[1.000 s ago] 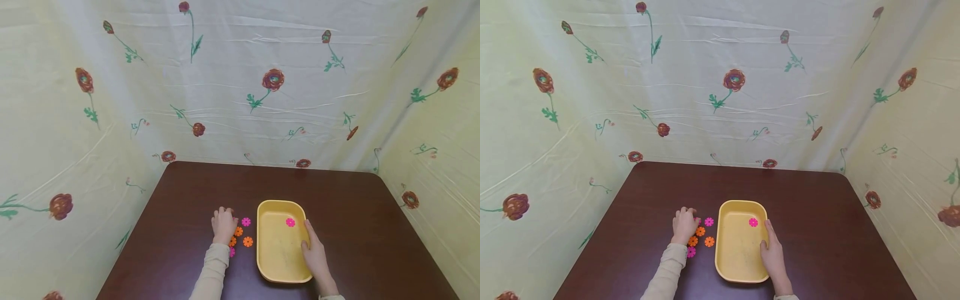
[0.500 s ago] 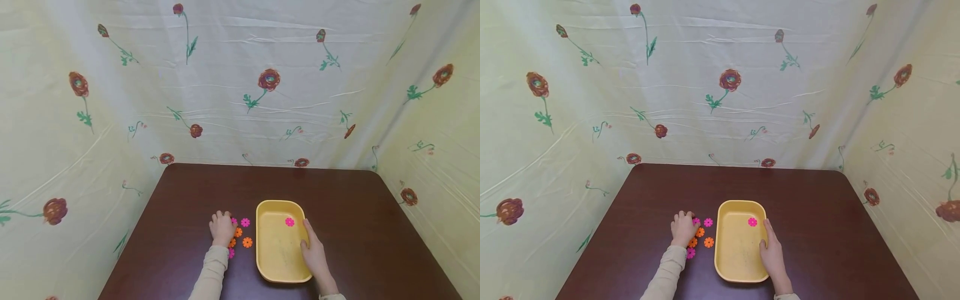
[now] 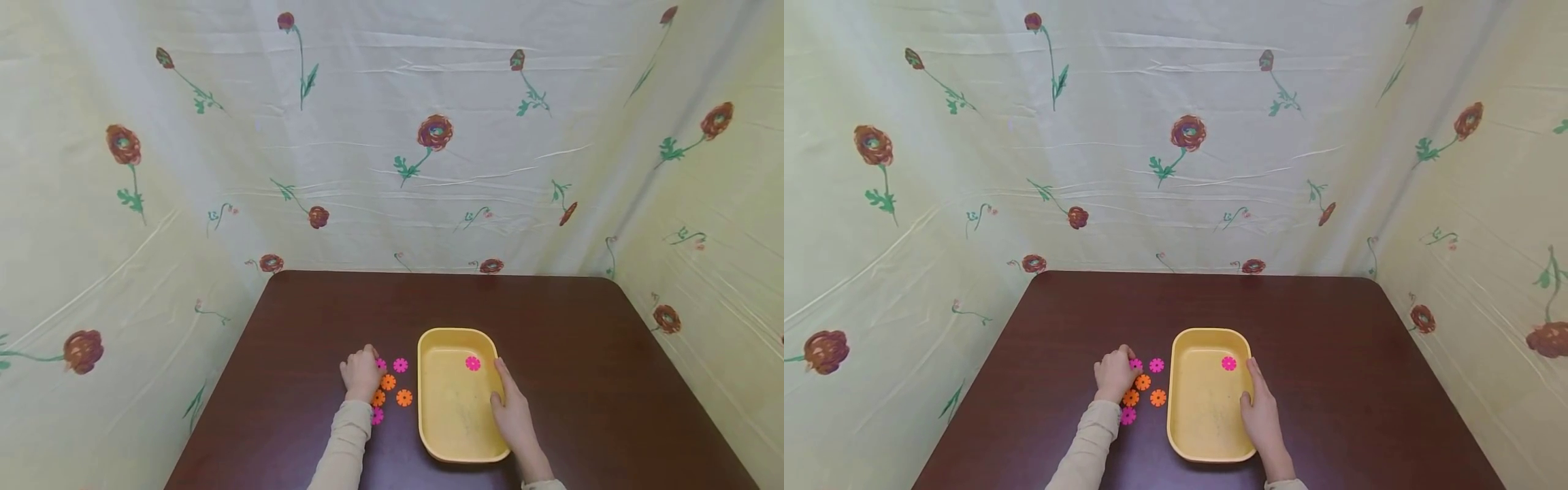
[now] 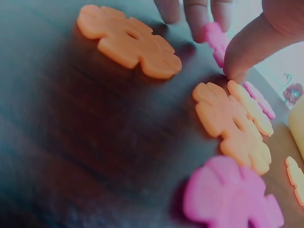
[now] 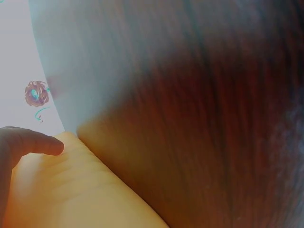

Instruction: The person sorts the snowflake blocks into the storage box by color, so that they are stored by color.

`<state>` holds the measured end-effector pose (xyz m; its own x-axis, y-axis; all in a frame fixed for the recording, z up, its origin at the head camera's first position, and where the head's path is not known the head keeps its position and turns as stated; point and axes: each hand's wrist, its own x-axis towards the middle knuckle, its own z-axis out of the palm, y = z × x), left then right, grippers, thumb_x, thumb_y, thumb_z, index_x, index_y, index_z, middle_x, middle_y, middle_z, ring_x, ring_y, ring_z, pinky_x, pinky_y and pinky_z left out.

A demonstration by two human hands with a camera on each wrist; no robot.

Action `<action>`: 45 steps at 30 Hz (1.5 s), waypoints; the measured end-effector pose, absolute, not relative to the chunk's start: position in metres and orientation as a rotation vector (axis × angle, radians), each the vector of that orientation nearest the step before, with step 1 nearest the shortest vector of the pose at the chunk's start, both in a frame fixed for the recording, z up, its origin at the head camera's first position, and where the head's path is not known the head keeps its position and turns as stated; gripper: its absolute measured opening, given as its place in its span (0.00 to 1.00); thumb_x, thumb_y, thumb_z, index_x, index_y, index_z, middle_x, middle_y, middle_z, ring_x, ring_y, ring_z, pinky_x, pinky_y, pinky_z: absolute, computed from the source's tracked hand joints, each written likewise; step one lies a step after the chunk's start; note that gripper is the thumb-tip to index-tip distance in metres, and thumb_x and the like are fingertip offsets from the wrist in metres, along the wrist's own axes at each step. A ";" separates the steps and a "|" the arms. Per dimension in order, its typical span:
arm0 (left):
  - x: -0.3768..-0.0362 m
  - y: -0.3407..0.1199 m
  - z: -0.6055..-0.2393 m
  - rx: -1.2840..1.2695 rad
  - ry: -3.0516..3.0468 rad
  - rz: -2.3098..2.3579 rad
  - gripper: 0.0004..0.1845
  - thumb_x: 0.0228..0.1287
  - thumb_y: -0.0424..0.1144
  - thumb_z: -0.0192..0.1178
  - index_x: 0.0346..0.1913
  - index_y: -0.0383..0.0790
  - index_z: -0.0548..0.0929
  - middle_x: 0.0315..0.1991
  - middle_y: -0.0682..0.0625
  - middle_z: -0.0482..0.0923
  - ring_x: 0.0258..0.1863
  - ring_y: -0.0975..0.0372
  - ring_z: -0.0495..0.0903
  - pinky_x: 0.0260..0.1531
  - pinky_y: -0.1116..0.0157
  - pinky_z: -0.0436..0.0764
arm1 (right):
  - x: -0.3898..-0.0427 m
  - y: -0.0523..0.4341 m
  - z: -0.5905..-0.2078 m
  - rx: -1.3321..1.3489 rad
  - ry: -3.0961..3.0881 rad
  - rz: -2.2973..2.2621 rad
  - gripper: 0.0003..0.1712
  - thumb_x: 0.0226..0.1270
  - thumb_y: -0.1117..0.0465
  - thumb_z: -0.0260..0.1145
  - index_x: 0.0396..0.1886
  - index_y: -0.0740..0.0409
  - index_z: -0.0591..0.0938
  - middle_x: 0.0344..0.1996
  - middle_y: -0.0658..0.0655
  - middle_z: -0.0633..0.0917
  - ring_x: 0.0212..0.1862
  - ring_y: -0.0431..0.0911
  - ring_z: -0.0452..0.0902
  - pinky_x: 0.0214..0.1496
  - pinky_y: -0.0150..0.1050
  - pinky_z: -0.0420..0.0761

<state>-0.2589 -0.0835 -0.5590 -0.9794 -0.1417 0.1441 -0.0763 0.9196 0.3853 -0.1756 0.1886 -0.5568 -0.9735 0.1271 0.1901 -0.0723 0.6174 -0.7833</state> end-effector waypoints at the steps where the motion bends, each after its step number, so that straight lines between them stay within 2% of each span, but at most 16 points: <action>1: -0.259 -0.084 -0.559 0.161 -2.905 -0.600 0.16 0.41 0.41 0.74 0.28 0.43 0.75 0.24 0.49 0.78 0.28 0.53 0.76 0.32 0.54 0.71 | -0.176 0.189 -0.557 -0.045 -2.618 1.283 0.34 0.58 0.75 0.53 0.67 0.62 0.61 0.67 0.59 0.62 0.66 0.55 0.57 0.63 0.50 0.57; 4: -0.258 -0.085 -0.559 0.171 -2.869 -0.751 0.13 0.42 0.36 0.73 0.26 0.42 0.76 0.21 0.49 0.78 0.23 0.55 0.77 0.27 0.58 0.73 | -0.176 0.189 -0.557 -0.048 -2.623 1.287 0.34 0.58 0.75 0.53 0.67 0.62 0.61 0.67 0.59 0.62 0.67 0.55 0.57 0.63 0.50 0.57; 8: -0.258 -0.085 -0.558 0.228 -2.814 -0.965 0.08 0.47 0.33 0.70 0.25 0.41 0.79 0.21 0.50 0.77 0.21 0.59 0.74 0.22 0.61 0.74 | -0.177 0.189 -0.558 -0.040 -2.615 1.277 0.34 0.58 0.75 0.54 0.67 0.62 0.61 0.67 0.59 0.62 0.66 0.55 0.57 0.63 0.49 0.57; 13: -0.262 -0.084 -0.546 0.246 -2.748 -1.095 0.02 0.53 0.34 0.66 0.28 0.39 0.83 0.22 0.50 0.79 0.20 0.61 0.74 0.21 0.64 0.74 | -0.177 0.190 -0.560 -0.037 -2.603 1.253 0.35 0.58 0.75 0.54 0.67 0.61 0.62 0.66 0.59 0.63 0.66 0.55 0.58 0.64 0.45 0.57; 21: -0.270 -0.074 -0.516 0.221 -2.723 -1.175 0.06 0.59 0.40 0.61 0.35 0.43 0.85 0.23 0.51 0.81 0.17 0.65 0.74 0.17 0.66 0.69 | -0.179 0.190 -0.562 -0.045 -2.607 1.260 0.35 0.58 0.75 0.53 0.67 0.61 0.61 0.67 0.59 0.63 0.66 0.55 0.57 0.64 0.46 0.57; 23: -0.271 -0.069 -0.511 0.236 -2.716 -1.207 0.06 0.59 0.41 0.61 0.36 0.44 0.85 0.23 0.52 0.81 0.17 0.66 0.75 0.17 0.66 0.69 | -0.179 0.190 -0.562 -0.045 -2.601 1.257 0.35 0.57 0.75 0.54 0.67 0.60 0.61 0.67 0.59 0.63 0.66 0.54 0.58 0.65 0.41 0.56; 27: -0.273 -0.058 -0.500 0.236 -2.670 -1.301 0.06 0.59 0.41 0.61 0.36 0.44 0.84 0.25 0.52 0.82 0.18 0.66 0.78 0.20 0.65 0.72 | -0.178 0.191 -0.563 -0.033 -2.582 1.262 0.35 0.57 0.76 0.54 0.67 0.60 0.61 0.66 0.58 0.63 0.66 0.54 0.58 0.64 0.24 0.49; 30: -0.275 -0.047 -0.493 0.239 -2.642 -1.367 0.06 0.59 0.41 0.62 0.34 0.43 0.82 0.25 0.51 0.82 0.18 0.66 0.79 0.21 0.65 0.74 | -0.178 0.190 -0.563 -0.030 -2.575 1.284 0.35 0.57 0.76 0.53 0.67 0.60 0.61 0.67 0.58 0.63 0.66 0.54 0.58 0.60 0.19 0.46; 33: -0.277 -0.035 -0.489 0.248 -2.625 -1.433 0.07 0.58 0.42 0.62 0.34 0.42 0.82 0.25 0.51 0.82 0.19 0.65 0.80 0.21 0.66 0.74 | -0.178 0.190 -0.562 -0.037 -2.575 1.298 0.35 0.58 0.76 0.53 0.67 0.59 0.61 0.67 0.57 0.63 0.67 0.53 0.57 0.63 0.23 0.49; 37: -0.279 -0.018 -0.488 0.247 -2.588 -1.584 0.08 0.58 0.41 0.62 0.33 0.39 0.82 0.25 0.49 0.82 0.21 0.60 0.82 0.21 0.66 0.76 | -0.178 0.189 -0.563 -0.032 -2.574 1.274 0.35 0.57 0.76 0.54 0.67 0.59 0.62 0.67 0.57 0.63 0.66 0.52 0.58 0.65 0.37 0.55; 39: -0.279 -0.009 -0.488 0.263 -2.578 -1.664 0.08 0.58 0.40 0.62 0.33 0.38 0.83 0.25 0.48 0.82 0.23 0.59 0.82 0.22 0.67 0.76 | -0.178 0.189 -0.563 -0.026 -2.570 1.265 0.35 0.57 0.76 0.54 0.67 0.60 0.62 0.66 0.57 0.64 0.66 0.52 0.59 0.65 0.38 0.56; 43: -0.280 0.007 -0.492 0.313 -2.597 -1.730 0.08 0.57 0.41 0.63 0.32 0.40 0.84 0.26 0.48 0.82 0.22 0.62 0.79 0.22 0.67 0.74 | -0.178 0.190 -0.563 -0.024 -2.560 1.278 0.36 0.57 0.76 0.54 0.67 0.59 0.62 0.66 0.57 0.64 0.66 0.52 0.59 0.65 0.32 0.53; 45: -0.280 0.016 -0.494 0.325 -2.603 -1.751 0.08 0.56 0.42 0.63 0.31 0.40 0.84 0.26 0.49 0.82 0.22 0.63 0.78 0.22 0.68 0.73 | -0.179 0.189 -0.562 -0.024 -2.555 1.291 0.36 0.56 0.76 0.54 0.67 0.59 0.62 0.66 0.57 0.64 0.66 0.52 0.59 0.65 0.35 0.54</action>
